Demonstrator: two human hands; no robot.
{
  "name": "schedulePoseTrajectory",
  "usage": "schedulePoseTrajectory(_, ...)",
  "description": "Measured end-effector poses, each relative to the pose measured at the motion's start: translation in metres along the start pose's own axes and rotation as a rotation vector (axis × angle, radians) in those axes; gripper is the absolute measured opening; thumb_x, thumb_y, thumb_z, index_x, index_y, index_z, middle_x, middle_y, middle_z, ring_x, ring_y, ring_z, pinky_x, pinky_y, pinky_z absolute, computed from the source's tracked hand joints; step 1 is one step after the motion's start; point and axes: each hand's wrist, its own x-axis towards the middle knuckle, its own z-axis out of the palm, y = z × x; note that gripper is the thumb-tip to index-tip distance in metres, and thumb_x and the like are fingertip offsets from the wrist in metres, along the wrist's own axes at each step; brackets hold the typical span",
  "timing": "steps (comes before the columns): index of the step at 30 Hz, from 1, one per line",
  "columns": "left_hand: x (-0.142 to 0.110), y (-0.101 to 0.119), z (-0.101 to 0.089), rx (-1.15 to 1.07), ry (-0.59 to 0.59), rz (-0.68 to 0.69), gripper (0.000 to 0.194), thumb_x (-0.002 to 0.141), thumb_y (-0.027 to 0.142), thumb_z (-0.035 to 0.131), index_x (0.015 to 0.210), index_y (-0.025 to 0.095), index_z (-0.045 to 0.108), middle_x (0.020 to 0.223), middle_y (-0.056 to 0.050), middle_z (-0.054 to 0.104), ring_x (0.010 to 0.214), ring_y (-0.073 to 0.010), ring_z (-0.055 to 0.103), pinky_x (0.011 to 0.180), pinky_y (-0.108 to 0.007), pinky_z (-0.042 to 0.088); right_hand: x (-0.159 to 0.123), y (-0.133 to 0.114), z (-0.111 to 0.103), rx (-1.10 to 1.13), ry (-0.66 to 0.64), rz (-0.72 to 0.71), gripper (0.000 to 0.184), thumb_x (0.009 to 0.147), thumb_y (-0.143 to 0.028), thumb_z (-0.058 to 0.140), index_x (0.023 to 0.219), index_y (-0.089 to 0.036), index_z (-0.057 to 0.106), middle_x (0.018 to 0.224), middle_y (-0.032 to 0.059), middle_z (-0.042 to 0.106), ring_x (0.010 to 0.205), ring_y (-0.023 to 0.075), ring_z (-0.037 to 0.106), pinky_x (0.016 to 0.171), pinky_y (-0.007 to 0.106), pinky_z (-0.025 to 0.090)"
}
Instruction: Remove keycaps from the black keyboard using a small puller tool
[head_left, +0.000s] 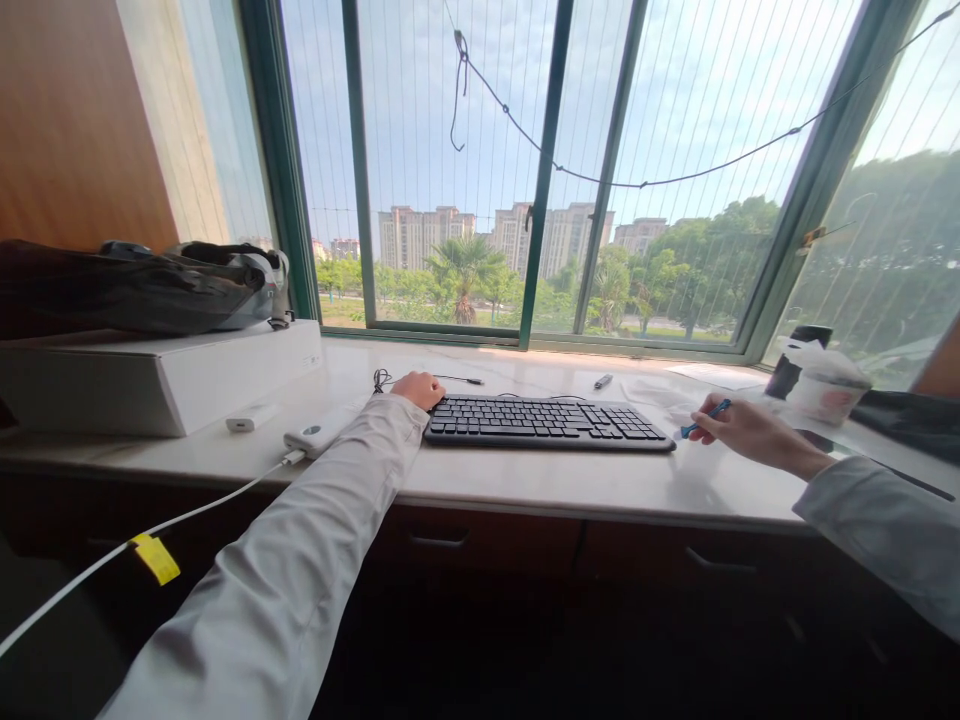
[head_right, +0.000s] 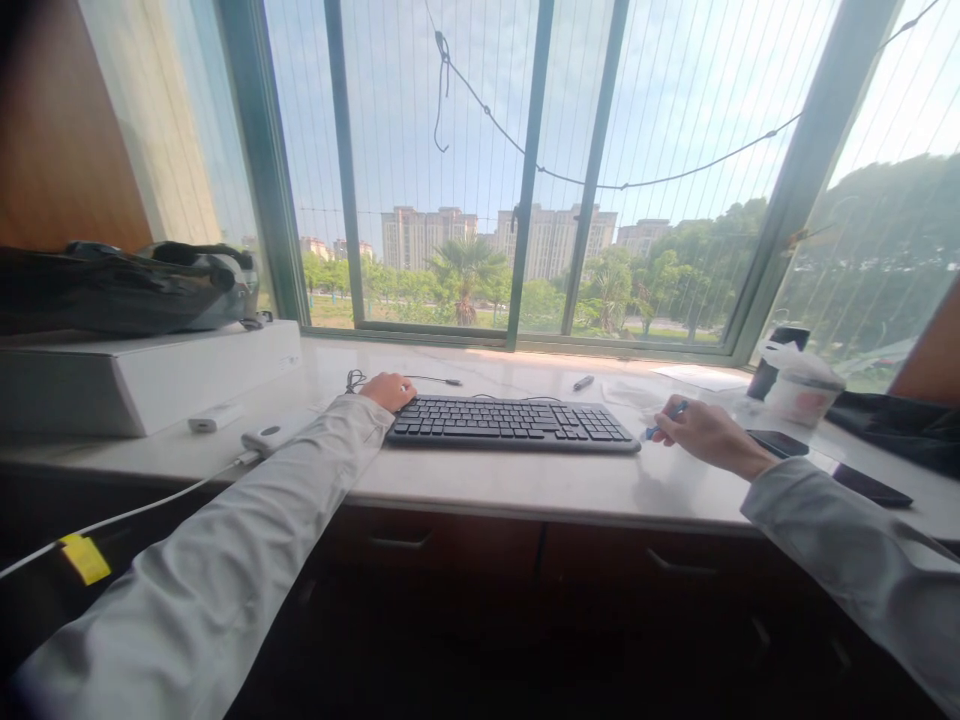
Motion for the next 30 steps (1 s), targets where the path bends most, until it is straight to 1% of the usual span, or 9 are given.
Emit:
schedulePoseTrajectory(2, 0.000, 0.000, -0.001, 0.002, -0.002, 0.005, 0.034, 0.078, 0.043, 0.048, 0.085, 0.024, 0.076, 0.095, -0.009, 0.073, 0.091, -0.0241, 0.065, 0.080, -0.030, 0.048, -0.002, -0.008, -0.004, -0.050, -0.017, 0.058, 0.024, 0.082, -0.046, 0.054, 0.071, -0.025, 0.058, 0.068, 0.0075, 0.073, 0.058, 0.0286, 0.069, 0.056, 0.041, 0.051)
schedulePoseTrajectory(4, 0.000, 0.000, -0.002, 0.005, -0.006, 0.005, 0.034, 0.078, 0.044, 0.048, 0.085, 0.024, 0.076, 0.096, -0.009, 0.073, 0.092, -0.0239, 0.065, 0.081, -0.030, 0.048, -0.003, -0.017, -0.005, -0.064, 0.003, 0.048, 0.025, 0.084, -0.047, 0.053, 0.074, -0.024, 0.058, 0.069, 0.0072, 0.073, 0.060, 0.0272, 0.069, 0.058, 0.039, 0.050)
schedulePoseTrajectory(7, -0.001, 0.001, -0.003, 0.013, -0.017, -0.002, 0.034, 0.078, 0.044, 0.048, 0.085, 0.024, 0.076, 0.096, -0.009, 0.073, 0.093, -0.0247, 0.065, 0.082, -0.030, 0.048, -0.003, -0.030, -0.001, -0.064, 0.034, -0.012, 0.027, 0.084, -0.049, 0.055, 0.077, -0.023, 0.061, 0.071, 0.0059, 0.074, 0.063, 0.0257, 0.069, 0.058, 0.035, 0.049)
schedulePoseTrajectory(11, 0.000, 0.000, -0.003, 0.018, -0.025, 0.004, 0.035, 0.078, 0.043, 0.047, 0.084, 0.025, 0.076, 0.093, -0.009, 0.073, 0.092, -0.0251, 0.065, 0.081, -0.030, 0.048, -0.001, -0.045, 0.007, -0.042, 0.013, -0.094, 0.030, 0.085, -0.050, 0.055, 0.079, -0.022, 0.064, 0.076, 0.0050, 0.074, 0.068, 0.0230, 0.070, 0.061, 0.031, 0.049)
schedulePoseTrajectory(15, 0.003, -0.003, 0.000, 0.029, -0.023, 0.012, 0.035, 0.078, 0.042, 0.045, 0.086, 0.027, 0.076, 0.093, -0.008, 0.073, 0.091, -0.0255, 0.065, 0.078, -0.030, 0.049, -0.001, -0.054, 0.009, -0.065, 0.021, -0.172, 0.029, 0.085, -0.048, 0.056, 0.079, -0.023, 0.068, 0.075, 0.0047, 0.074, 0.070, 0.0221, 0.070, 0.063, 0.029, 0.049)
schedulePoseTrajectory(19, 0.006, -0.004, 0.002, 0.040, -0.017, 0.026, 0.036, 0.079, 0.042, 0.044, 0.087, 0.027, 0.076, 0.095, -0.009, 0.073, 0.092, -0.0268, 0.065, 0.077, -0.031, 0.048, -0.004, -0.052, 0.003, -0.086, 0.006, -0.177, 0.028, 0.084, -0.048, 0.058, 0.079, -0.024, 0.072, 0.075, 0.0035, 0.075, 0.073, 0.0216, 0.071, 0.066, 0.028, 0.050)
schedulePoseTrajectory(25, 0.006, -0.005, 0.002, 0.040, -0.018, 0.026, 0.037, 0.079, 0.043, 0.044, 0.088, 0.026, 0.075, 0.095, -0.010, 0.072, 0.093, -0.0275, 0.065, 0.076, -0.031, 0.048, -0.004, -0.038, -0.013, -0.109, -0.054, -0.121, 0.023, 0.081, -0.044, 0.061, 0.082, -0.025, 0.074, 0.077, 0.0034, 0.075, 0.076, 0.0229, 0.071, 0.068, 0.030, 0.050)
schedulePoseTrajectory(27, 0.005, -0.005, 0.002, 0.040, -0.019, 0.025, 0.037, 0.079, 0.043, 0.044, 0.089, 0.026, 0.075, 0.096, -0.010, 0.072, 0.093, -0.0278, 0.065, 0.077, -0.032, 0.048, -0.003, -0.034, -0.017, -0.119, -0.040, -0.110, 0.023, 0.080, -0.044, 0.062, 0.081, -0.024, 0.074, 0.076, 0.0041, 0.075, 0.075, 0.0238, 0.070, 0.068, 0.031, 0.050)
schedulePoseTrajectory(30, 0.005, -0.004, 0.001, 0.039, -0.024, 0.023, 0.036, 0.079, 0.043, 0.045, 0.089, 0.026, 0.075, 0.097, -0.010, 0.073, 0.094, -0.0280, 0.065, 0.078, -0.032, 0.048, -0.001, -0.034, -0.021, -0.122, 0.022, -0.101, 0.023, 0.079, -0.044, 0.063, 0.080, -0.024, 0.074, 0.073, 0.0049, 0.074, 0.072, 0.0243, 0.070, 0.067, 0.032, 0.049)
